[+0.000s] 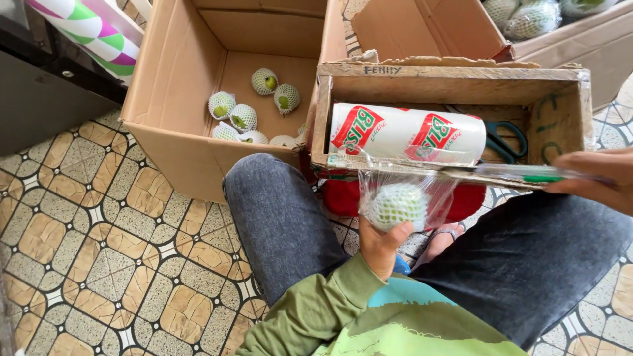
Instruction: Manually packaging netted fruits into plastic bags and then into cardboard boxes for storage or transport.
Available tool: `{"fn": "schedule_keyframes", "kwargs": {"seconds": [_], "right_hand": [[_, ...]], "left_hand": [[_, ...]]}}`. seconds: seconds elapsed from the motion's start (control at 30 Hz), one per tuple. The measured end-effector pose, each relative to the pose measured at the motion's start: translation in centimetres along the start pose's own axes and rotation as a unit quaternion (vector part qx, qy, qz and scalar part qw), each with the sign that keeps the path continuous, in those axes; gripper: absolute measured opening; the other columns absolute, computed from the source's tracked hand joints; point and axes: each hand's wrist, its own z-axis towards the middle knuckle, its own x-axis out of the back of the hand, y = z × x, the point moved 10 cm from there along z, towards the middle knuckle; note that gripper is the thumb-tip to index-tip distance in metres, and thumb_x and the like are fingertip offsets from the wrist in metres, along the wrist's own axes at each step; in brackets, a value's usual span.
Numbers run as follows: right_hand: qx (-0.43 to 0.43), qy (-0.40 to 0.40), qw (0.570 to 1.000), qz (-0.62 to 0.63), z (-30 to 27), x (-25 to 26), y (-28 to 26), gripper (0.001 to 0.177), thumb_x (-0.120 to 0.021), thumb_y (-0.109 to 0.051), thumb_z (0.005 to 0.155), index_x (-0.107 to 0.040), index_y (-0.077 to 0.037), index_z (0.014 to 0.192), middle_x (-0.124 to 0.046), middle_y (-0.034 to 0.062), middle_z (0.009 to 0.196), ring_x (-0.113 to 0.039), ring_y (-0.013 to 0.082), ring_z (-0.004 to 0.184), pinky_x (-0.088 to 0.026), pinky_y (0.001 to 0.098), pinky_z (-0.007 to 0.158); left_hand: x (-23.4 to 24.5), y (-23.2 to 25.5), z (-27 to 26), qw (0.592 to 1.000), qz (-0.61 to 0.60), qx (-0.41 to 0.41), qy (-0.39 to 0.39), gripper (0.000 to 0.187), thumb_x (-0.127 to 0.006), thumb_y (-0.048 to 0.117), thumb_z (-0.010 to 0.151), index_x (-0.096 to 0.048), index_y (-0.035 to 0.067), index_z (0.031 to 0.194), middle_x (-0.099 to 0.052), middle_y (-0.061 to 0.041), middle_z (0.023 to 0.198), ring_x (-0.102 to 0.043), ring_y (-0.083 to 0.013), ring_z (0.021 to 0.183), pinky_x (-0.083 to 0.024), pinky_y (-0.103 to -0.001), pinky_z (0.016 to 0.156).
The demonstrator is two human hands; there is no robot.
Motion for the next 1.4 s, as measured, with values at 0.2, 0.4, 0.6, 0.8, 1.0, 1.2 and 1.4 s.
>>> {"fn": "schedule_keyframes", "kwargs": {"seconds": [0.2,0.4,0.6,0.8,1.0,1.2,1.4], "right_hand": [[-0.091,0.069,0.990,0.079,-7.8,-4.8,10.9,0.036,-0.083,-0.025,0.076,-0.072,-0.004,0.102,-0.064,0.0131,0.085,-0.062,0.0272,0.076,-0.047,0.0370,0.075],[-0.205,0.083,0.967,0.128,-5.7,4.6,-0.9,0.044,-0.066,-0.037,0.096,-0.052,-0.001,0.074,-0.032,0.0092,0.052,-0.029,0.0209,0.048,-0.023,0.0350,0.052],[-0.274,-0.039,0.961,0.017,-0.5,4.8,-3.1,0.043,-0.047,-0.043,0.112,-0.070,-0.012,0.092,-0.068,0.0070,0.065,-0.060,0.0231,0.055,-0.044,0.0361,0.058],[-0.229,-0.139,0.963,0.018,6.8,0.9,-4.2,0.021,-0.044,-0.012,0.102,-0.062,-0.006,0.111,-0.070,0.0192,0.103,-0.068,0.0367,0.084,-0.052,0.0493,0.074],[-0.143,-0.107,0.982,-0.054,10.6,-6.0,-2.8,0.032,-0.045,-0.006,0.092,-0.060,-0.004,0.121,-0.061,0.0203,0.112,-0.067,0.0430,0.096,-0.056,0.0544,0.085],[-0.065,0.147,0.921,0.355,8.1,0.0,-11.0,0.049,-0.078,-0.005,0.084,-0.062,0.004,0.129,-0.065,0.0171,0.107,-0.070,0.0266,0.079,-0.062,0.0420,0.072],[0.073,0.192,0.522,0.828,9.5,-1.1,-19.0,0.075,-0.074,0.004,0.081,-0.040,-0.001,0.148,-0.058,0.0186,0.131,-0.067,0.0244,0.099,-0.063,0.0421,0.083]], "left_hand": [[-1.7,-0.6,-3.5,0.985,-0.024,0.068,-0.157,0.064,-0.073,0.016,0.083,-0.043,0.010,0.140,-0.049,-0.029,0.141,-0.049,-0.0383,0.134,-0.039,-0.048,0.116],[-3.2,-0.6,-7.0,0.946,0.085,0.071,-0.305,0.079,-0.080,0.027,0.080,-0.031,0.010,0.140,-0.032,-0.030,0.158,-0.039,-0.0412,0.147,-0.040,-0.053,0.118],[-6.5,2.8,-2.1,0.942,-0.043,0.061,-0.327,0.086,-0.081,0.005,0.081,-0.029,0.011,0.149,-0.031,-0.021,0.161,-0.049,-0.0463,0.140,-0.042,-0.063,0.116],[-9.2,6.4,6.5,0.939,0.136,-0.032,-0.315,0.088,-0.086,0.015,0.075,-0.034,0.004,0.145,-0.046,-0.020,0.146,-0.051,-0.0350,0.138,-0.048,-0.047,0.116],[-6.7,1.8,9.9,0.960,0.053,0.043,-0.271,0.108,-0.081,0.001,0.078,-0.008,0.006,0.158,-0.061,-0.025,0.125,-0.064,-0.0435,0.119,-0.058,-0.055,0.103],[-4.6,0.2,13.0,0.962,0.102,-0.061,-0.245,0.074,-0.088,0.025,0.080,-0.050,0.002,0.139,-0.071,-0.021,0.122,-0.071,-0.0315,0.113,-0.062,-0.047,0.101],[-6.2,1.9,12.8,0.960,0.138,-0.121,-0.212,0.087,-0.093,0.018,0.073,-0.045,0.001,0.143,-0.070,-0.018,0.122,-0.064,-0.0219,0.116,-0.056,-0.045,0.103]]}}
